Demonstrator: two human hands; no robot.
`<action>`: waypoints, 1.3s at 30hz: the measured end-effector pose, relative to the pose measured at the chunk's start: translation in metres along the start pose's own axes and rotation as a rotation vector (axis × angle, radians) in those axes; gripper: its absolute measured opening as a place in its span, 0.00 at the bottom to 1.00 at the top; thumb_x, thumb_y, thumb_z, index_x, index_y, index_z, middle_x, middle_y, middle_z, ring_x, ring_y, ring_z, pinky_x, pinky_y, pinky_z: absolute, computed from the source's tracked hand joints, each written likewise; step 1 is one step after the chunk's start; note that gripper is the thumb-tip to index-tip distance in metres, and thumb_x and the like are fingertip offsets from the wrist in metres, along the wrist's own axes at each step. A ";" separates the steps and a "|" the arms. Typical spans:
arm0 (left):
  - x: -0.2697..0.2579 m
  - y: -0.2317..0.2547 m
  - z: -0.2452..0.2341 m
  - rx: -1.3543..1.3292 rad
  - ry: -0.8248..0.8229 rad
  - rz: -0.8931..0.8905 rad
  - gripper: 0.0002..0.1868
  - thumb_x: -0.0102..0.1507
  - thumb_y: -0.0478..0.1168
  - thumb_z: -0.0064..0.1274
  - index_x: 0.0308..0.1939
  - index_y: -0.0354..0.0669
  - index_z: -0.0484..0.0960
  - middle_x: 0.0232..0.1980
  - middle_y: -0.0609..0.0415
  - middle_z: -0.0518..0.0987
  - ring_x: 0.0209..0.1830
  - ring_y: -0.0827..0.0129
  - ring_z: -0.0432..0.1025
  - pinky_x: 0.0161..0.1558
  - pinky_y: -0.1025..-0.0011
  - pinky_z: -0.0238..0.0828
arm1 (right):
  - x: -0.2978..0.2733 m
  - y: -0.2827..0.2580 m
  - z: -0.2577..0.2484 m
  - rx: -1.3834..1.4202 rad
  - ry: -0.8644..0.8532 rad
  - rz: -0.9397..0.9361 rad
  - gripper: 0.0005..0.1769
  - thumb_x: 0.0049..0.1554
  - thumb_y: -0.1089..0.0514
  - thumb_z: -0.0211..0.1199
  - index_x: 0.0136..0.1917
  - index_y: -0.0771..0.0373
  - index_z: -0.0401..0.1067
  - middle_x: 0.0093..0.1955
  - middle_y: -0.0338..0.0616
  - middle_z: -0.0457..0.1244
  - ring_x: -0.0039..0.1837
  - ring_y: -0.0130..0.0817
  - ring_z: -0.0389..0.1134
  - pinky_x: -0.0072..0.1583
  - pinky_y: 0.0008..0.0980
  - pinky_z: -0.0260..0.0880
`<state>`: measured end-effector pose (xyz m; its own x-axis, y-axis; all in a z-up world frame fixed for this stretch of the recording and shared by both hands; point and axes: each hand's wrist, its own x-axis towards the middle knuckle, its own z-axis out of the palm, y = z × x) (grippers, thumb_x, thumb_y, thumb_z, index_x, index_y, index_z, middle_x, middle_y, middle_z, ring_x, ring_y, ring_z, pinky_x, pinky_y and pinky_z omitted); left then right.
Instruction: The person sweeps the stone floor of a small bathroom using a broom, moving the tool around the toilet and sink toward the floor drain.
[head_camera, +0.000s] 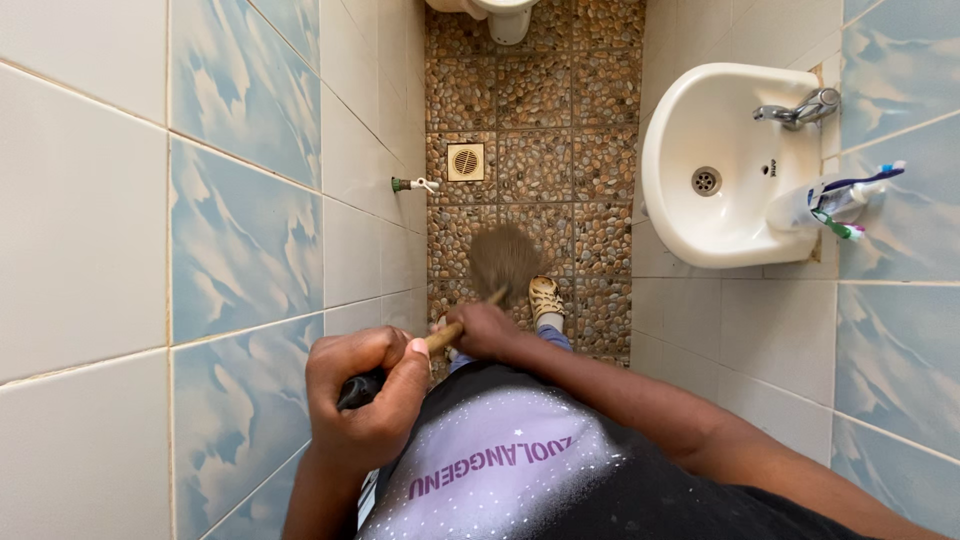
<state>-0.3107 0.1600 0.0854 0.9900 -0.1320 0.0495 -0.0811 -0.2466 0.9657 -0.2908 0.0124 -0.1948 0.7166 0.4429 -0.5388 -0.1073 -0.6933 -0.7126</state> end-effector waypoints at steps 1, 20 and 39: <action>-0.001 0.001 0.002 -0.001 -0.001 0.000 0.21 0.59 0.24 0.51 0.16 0.38 0.59 0.15 0.59 0.61 0.14 0.81 0.54 0.19 0.72 0.48 | -0.002 0.001 0.000 0.000 0.001 0.001 0.24 0.63 0.37 0.58 0.39 0.58 0.75 0.41 0.48 0.70 0.44 0.44 0.72 0.50 0.50 0.72; 0.001 -0.023 0.037 -0.032 -0.059 0.052 0.15 0.59 0.26 0.52 0.20 0.36 0.65 0.23 0.51 0.71 0.23 0.69 0.68 0.33 0.70 0.68 | 0.068 0.045 -0.028 -0.146 0.352 -0.167 0.23 0.65 0.39 0.55 0.42 0.58 0.76 0.42 0.48 0.67 0.43 0.51 0.70 0.46 0.51 0.69; 0.021 0.007 0.036 -0.059 0.060 0.019 0.19 0.61 0.25 0.55 0.21 0.39 0.63 0.18 0.58 0.65 0.18 0.79 0.57 0.22 0.73 0.54 | 0.015 -0.004 -0.045 -0.122 0.092 -0.062 0.24 0.63 0.36 0.57 0.42 0.56 0.77 0.41 0.49 0.70 0.43 0.51 0.72 0.48 0.52 0.71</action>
<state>-0.2945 0.1214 0.0840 0.9936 -0.0784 0.0816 -0.0951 -0.1872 0.9777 -0.2483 -0.0039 -0.1795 0.7802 0.4367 -0.4479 0.0193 -0.7325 -0.6805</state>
